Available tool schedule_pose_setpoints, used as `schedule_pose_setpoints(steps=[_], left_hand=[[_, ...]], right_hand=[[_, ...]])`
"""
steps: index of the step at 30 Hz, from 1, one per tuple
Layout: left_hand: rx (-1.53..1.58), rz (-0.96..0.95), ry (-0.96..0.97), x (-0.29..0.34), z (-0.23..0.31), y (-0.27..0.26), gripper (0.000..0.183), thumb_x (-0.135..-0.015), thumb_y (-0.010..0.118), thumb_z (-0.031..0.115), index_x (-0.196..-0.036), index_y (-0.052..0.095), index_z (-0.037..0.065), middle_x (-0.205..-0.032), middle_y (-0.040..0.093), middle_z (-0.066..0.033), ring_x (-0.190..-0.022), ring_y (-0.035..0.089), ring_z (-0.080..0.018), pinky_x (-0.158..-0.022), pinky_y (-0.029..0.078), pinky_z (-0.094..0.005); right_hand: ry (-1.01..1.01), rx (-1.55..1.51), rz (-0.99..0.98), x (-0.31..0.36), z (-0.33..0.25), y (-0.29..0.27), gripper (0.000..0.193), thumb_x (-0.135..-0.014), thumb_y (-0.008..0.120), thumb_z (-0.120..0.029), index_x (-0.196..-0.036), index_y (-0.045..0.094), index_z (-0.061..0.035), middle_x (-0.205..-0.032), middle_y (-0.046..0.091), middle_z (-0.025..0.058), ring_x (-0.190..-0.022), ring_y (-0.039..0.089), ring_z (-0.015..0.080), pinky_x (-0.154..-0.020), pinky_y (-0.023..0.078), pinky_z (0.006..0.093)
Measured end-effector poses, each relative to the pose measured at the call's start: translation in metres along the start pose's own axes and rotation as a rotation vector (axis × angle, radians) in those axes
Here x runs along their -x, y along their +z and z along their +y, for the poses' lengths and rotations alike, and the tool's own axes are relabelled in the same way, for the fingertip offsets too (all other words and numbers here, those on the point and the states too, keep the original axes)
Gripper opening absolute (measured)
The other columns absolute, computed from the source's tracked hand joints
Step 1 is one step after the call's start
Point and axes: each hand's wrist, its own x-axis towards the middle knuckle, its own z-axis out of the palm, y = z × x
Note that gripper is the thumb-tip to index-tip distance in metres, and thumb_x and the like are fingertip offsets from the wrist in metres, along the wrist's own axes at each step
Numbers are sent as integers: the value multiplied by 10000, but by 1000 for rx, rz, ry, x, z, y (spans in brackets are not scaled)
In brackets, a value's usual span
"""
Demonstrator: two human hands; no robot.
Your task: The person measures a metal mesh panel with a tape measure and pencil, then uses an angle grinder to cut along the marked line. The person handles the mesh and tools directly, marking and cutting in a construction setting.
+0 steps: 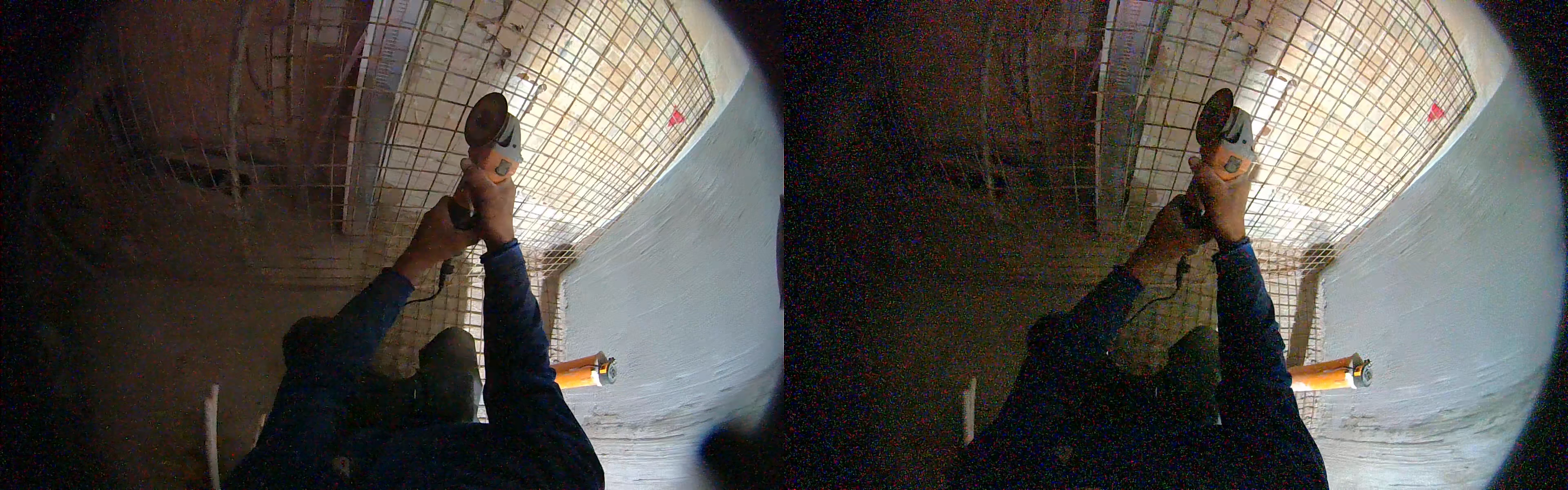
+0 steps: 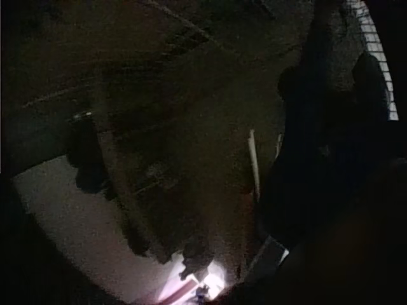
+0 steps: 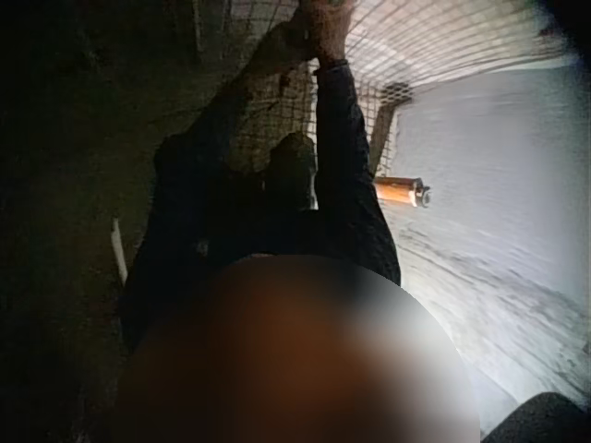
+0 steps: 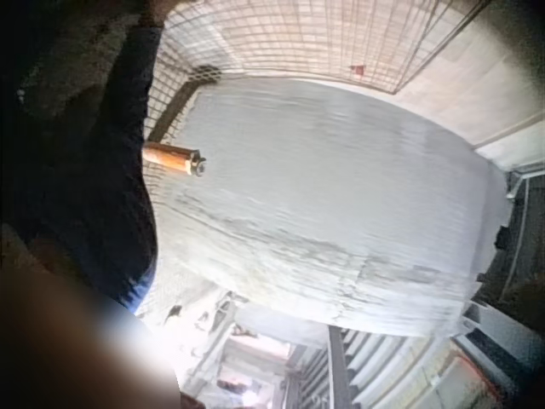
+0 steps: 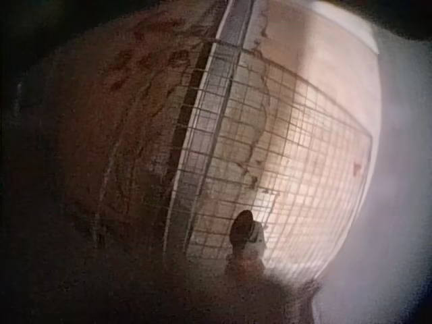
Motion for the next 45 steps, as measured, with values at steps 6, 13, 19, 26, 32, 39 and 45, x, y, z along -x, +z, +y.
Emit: schedule_pose_setpoints(steps=[6, 13, 19, 26, 32, 39, 45], left_hand=[[205, -8, 239, -29, -27, 19, 667, -681, 893, 366, -1112, 553, -12, -1005, 678, -114, -931, 666, -220, -819, 528, -346], [182, -45, 199, -44, -39, 23, 678, -667, 897, 341, -1124, 543, -14, -1021, 671, -121, -959, 660, -238, -844, 525, -346], [197, -34, 180, -36, -27, 17, 635, -662, 892, 309, -1095, 550, -7, -1013, 670, -108, -948, 657, -226, -835, 523, -342], [264, -21, 167, -32, -20, 16, 594, -671, 879, 300, -1068, 559, -5, -967, 673, -89, -894, 656, -196, -795, 523, -330], [308, -53, 188, -35, -25, 18, 599, -673, 877, 334, -1052, 557, -1, -958, 673, -92, -869, 657, -200, -770, 529, -332], [334, -30, 177, -46, -45, 31, 642, -660, 892, 397, -1034, 556, -2, -930, 670, -91, -852, 663, -205, -762, 535, -334], [345, -1, 195, -42, -32, 29, 605, -669, 892, 377, -1016, 571, 0, -922, 677, -92, -840, 668, -195, -749, 541, -337]], right_hand=[[-2, 294, 59, -16, -6, 0, 251, -820, 759, -197, -985, 666, -32, -818, 656, 6, -696, 609, 107, -613, 482, 266], [-84, 284, 54, -22, -4, 3, 266, -799, 780, -201, -946, 662, -14, -822, 673, 25, -696, 623, 118, -613, 494, 282], [-83, 259, 58, -24, -3, 4, 248, -780, 803, -186, -851, 671, 11, -761, 691, 67, -619, 636, 138, -545, 487, 281], [-39, 301, 19, -25, -5, 7, 236, -802, 760, -197, -918, 660, -16, -801, 661, 21, -675, 603, 109, -594, 476, 277], [-24, 382, 6, -27, -1, 1, 224, -821, 736, -198, -947, 653, -33, -801, 644, -1, -676, 591, 94, -595, 468, 266], [-37, 418, 2, -32, 6, -2, 229, -834, 753, -187, -969, 644, -37, -788, 641, -13, -658, 583, 91, -589, 467, 268], [-22, 336, -34, -29, 2, -3, 222, -843, 757, -198, -969, 669, -38, -812, 654, -6, -673, 593, 96, -596, 473, 269]])
